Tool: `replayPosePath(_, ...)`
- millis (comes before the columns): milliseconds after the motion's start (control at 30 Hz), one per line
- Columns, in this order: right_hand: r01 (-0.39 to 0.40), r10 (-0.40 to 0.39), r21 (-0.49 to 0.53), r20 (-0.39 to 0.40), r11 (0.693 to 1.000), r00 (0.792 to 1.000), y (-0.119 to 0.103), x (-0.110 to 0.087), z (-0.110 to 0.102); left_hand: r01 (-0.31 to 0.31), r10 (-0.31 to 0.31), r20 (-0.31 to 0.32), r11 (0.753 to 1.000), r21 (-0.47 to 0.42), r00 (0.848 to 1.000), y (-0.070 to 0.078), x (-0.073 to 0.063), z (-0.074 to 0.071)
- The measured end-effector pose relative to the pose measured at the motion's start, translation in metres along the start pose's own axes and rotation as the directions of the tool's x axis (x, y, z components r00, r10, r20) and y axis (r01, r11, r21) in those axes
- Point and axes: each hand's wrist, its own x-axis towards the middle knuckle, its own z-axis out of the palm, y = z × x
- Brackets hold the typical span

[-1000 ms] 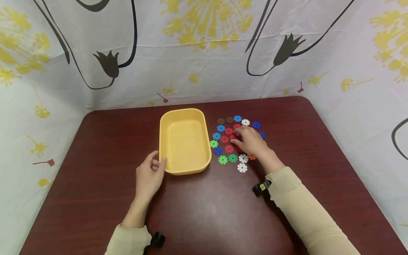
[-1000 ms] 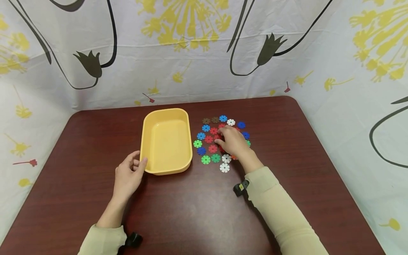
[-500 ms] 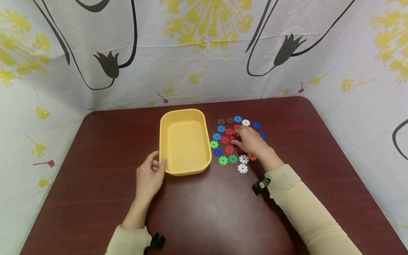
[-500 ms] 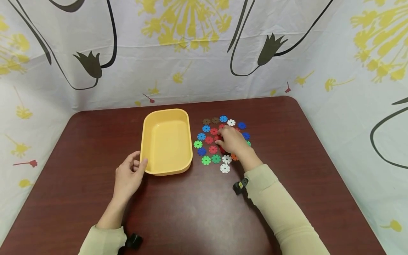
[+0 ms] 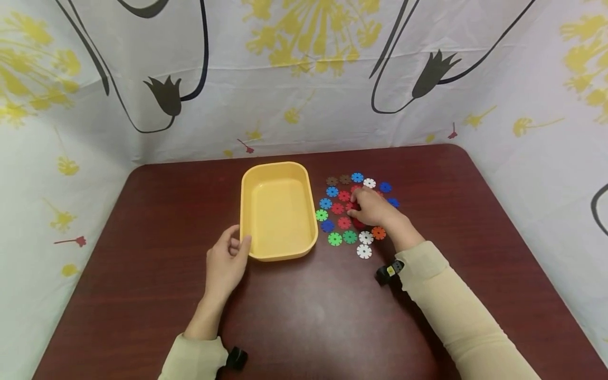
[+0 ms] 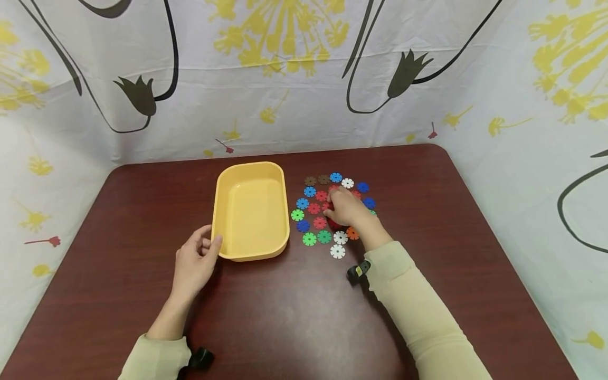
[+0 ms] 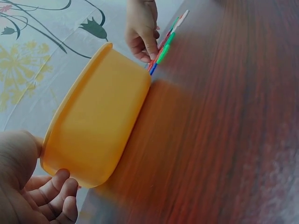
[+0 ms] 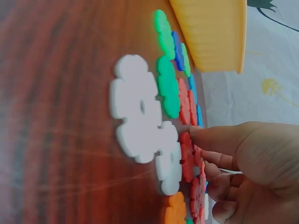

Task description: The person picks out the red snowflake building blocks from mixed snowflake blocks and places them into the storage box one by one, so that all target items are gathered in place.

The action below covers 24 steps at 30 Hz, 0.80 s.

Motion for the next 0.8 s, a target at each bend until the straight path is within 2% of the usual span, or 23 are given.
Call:
replayPosePath(100, -0.026, 0.026, 0.002, 0.008, 1.0, 1.0, 0.0, 0.0, -0.002, 0.004, -0.004, 0.008, 1.0, -0.005, 1.0, 0.0, 0.0, 0.001)
replayPosePath(233, -0.012, 0.012, 0.001, 0.003, 1.0, 1.0, 0.0, 0.0, -0.002, -0.001, 0.001, 0.002, 1.0, -0.009, 1.0, 0.001, -0.001, 0.001)
replayPosePath(467, 0.028, -0.029, -0.025, -0.074, 0.999, 0.997, 0.004, -0.003, -0.011, -0.013, 0.013, -0.011, 1.0, -0.006, 1.0, 0.001, 0.0, 0.001)
replayPosePath(633, 0.021, -0.023, -0.074, -0.028, 0.997, 0.999, 0.009, -0.007, -0.02, -0.014, 0.014, -0.011, 1.0, -0.009, 1.0, 0.001, 0.001, 0.001)
replayPosePath(800, 0.059, -0.058, -0.065, 0.017, 0.996, 0.998, 0.011, -0.004, -0.019, -0.016, 0.016, -0.014, 1.0, -0.004, 1.0, 0.0, 0.001, 0.001)
